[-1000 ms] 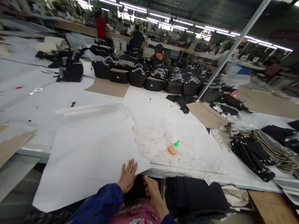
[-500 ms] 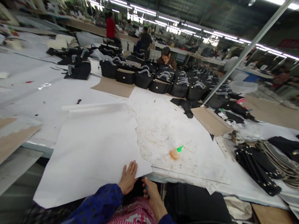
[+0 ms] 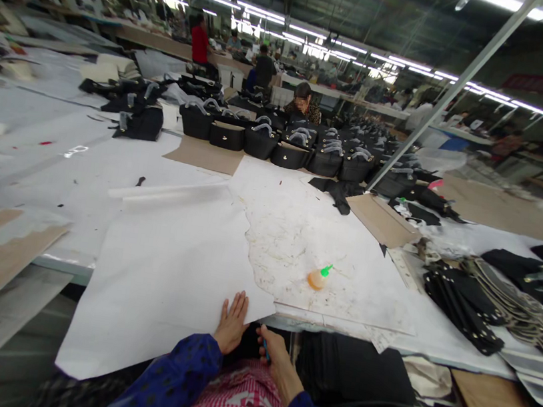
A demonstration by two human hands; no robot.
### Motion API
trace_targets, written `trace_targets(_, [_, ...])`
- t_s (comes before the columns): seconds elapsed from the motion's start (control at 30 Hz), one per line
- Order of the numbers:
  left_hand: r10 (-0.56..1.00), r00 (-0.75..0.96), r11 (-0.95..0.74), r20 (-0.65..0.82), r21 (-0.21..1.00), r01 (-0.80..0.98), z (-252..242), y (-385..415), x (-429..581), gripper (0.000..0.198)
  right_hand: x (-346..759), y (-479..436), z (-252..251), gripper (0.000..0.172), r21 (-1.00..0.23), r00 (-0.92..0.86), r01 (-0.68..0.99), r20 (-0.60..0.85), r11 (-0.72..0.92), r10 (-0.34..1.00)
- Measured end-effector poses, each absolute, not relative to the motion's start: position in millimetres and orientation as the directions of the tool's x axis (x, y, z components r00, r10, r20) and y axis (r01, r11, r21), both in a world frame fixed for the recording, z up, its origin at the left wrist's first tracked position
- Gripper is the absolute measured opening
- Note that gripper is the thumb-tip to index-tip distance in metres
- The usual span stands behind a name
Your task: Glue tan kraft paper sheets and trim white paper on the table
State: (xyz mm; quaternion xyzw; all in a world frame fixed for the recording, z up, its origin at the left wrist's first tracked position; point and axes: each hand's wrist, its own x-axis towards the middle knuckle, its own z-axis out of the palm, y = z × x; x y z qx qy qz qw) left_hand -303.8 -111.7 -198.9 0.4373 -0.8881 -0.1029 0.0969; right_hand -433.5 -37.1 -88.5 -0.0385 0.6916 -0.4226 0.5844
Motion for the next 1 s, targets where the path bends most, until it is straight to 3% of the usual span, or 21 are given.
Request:
trace_targets(0.4, [-0.809, -0.58, 0.581, 0.093, 0.275, -0.766, -195, -112, -304, 0.065, -422, -58, -93, 0.023, -0.618, -0.309, 0.572, -0.771, 0.539, -0.556])
trace_targets(1.0, [-0.83, -0.546, 0.55, 0.109, 0.317, -0.773, -176, -107, -305, 0.079, -418, -58, -95, 0.02, -0.632, -0.324, 0.629, -0.742, 0.453, -0.587])
